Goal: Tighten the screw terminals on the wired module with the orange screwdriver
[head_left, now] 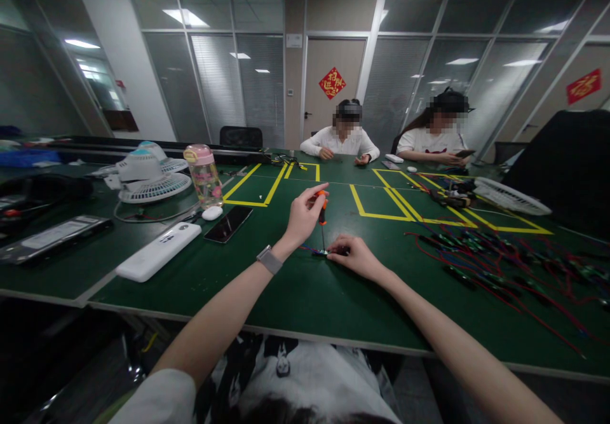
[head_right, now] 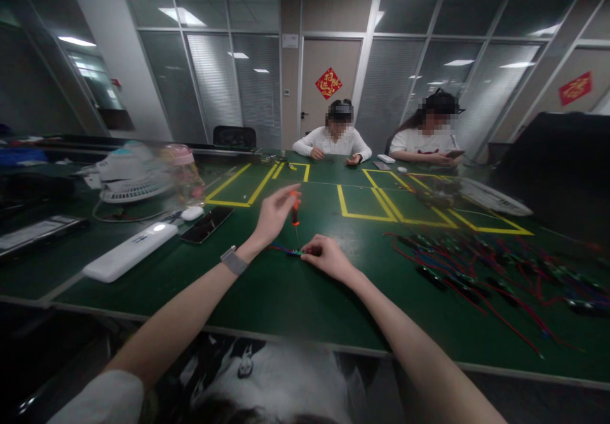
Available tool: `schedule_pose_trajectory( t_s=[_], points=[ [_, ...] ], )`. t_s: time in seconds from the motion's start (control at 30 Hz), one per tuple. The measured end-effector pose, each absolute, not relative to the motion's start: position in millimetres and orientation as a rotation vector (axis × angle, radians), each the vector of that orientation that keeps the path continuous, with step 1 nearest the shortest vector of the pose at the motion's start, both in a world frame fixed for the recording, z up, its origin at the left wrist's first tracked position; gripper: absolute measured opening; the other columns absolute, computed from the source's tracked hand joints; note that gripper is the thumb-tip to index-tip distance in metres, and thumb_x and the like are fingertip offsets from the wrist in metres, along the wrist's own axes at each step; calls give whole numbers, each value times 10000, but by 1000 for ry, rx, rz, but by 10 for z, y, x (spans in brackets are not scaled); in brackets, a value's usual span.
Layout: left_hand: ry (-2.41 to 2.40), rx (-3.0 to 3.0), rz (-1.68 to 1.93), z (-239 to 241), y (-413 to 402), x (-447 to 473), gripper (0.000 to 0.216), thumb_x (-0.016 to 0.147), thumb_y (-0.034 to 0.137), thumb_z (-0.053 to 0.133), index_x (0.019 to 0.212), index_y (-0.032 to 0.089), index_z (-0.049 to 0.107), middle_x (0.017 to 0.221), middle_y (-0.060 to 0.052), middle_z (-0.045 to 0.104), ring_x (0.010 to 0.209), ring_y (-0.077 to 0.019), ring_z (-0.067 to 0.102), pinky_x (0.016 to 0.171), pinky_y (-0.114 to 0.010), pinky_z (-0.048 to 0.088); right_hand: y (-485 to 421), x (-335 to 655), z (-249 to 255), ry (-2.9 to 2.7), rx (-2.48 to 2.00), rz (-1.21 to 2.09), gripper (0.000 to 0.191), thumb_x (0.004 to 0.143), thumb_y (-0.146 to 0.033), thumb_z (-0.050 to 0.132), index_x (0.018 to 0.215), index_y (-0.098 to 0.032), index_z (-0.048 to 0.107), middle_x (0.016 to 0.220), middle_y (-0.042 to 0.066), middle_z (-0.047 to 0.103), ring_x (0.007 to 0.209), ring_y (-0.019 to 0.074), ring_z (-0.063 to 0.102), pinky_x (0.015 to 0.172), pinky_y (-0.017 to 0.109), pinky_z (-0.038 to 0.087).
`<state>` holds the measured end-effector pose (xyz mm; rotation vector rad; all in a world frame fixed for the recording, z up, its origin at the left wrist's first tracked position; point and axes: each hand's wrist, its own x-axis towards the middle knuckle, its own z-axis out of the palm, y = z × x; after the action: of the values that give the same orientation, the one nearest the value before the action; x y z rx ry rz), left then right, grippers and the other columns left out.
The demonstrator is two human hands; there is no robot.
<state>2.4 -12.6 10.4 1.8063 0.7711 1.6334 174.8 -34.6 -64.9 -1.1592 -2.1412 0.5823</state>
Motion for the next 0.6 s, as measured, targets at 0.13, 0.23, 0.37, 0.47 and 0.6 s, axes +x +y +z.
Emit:
schedule_pose_trajectory(
  t_s=[0.13, 0.23, 0.37, 0.47, 0.6],
  points=[
    [879, 1954, 1737, 105, -177, 16, 226, 786, 279, 650, 997, 206, 679, 906, -30, 568, 826, -124, 570, 750, -234, 482, -358, 1737, -638, -2135, -1165, 580, 156, 752, -275, 663, 854, -173, 724, 778, 38, 613, 681, 137, 566, 639, 260, 456],
    [826, 1992, 1690, 126, -197, 1, 243, 832, 284, 587, 1049, 218, 672, 1009, -48, 552, 929, -136, 563, 818, -247, 474, -370, 1729, -627, -2132, -1162, 574, 140, 752, -262, 664, 842, -173, 723, 786, 42, 618, 694, 143, 571, 652, 267, 460],
    [702, 1951, 1630, 138, -170, 1, 318, 904, 180, 411, 1133, 196, 631, 1151, -68, 593, 1101, -155, 545, 951, -290, 424, -379, 1728, -618, -2128, -1150, 576, 139, 757, -266, 661, 844, -176, 722, 799, 45, 624, 697, 143, 575, 651, 267, 464],
    [681, 1871, 1598, 123, -152, 17, 308, 896, 206, 450, 1160, 173, 605, 1079, -79, 644, 958, -153, 618, 840, -280, 484, -376, 1730, -619, -2131, -1145, 582, 143, 760, -269, 658, 846, -174, 722, 799, 45, 624, 700, 143, 578, 649, 263, 461],
    [802, 1962, 1708, 113, -183, 23, 234, 821, 269, 605, 1032, 191, 667, 945, -46, 619, 838, -129, 593, 753, -241, 489, -371, 1728, -626, -2136, -1145, 577, 138, 764, -266, 654, 839, -172, 722, 788, 43, 622, 695, 142, 575, 650, 264, 454]
  ],
)
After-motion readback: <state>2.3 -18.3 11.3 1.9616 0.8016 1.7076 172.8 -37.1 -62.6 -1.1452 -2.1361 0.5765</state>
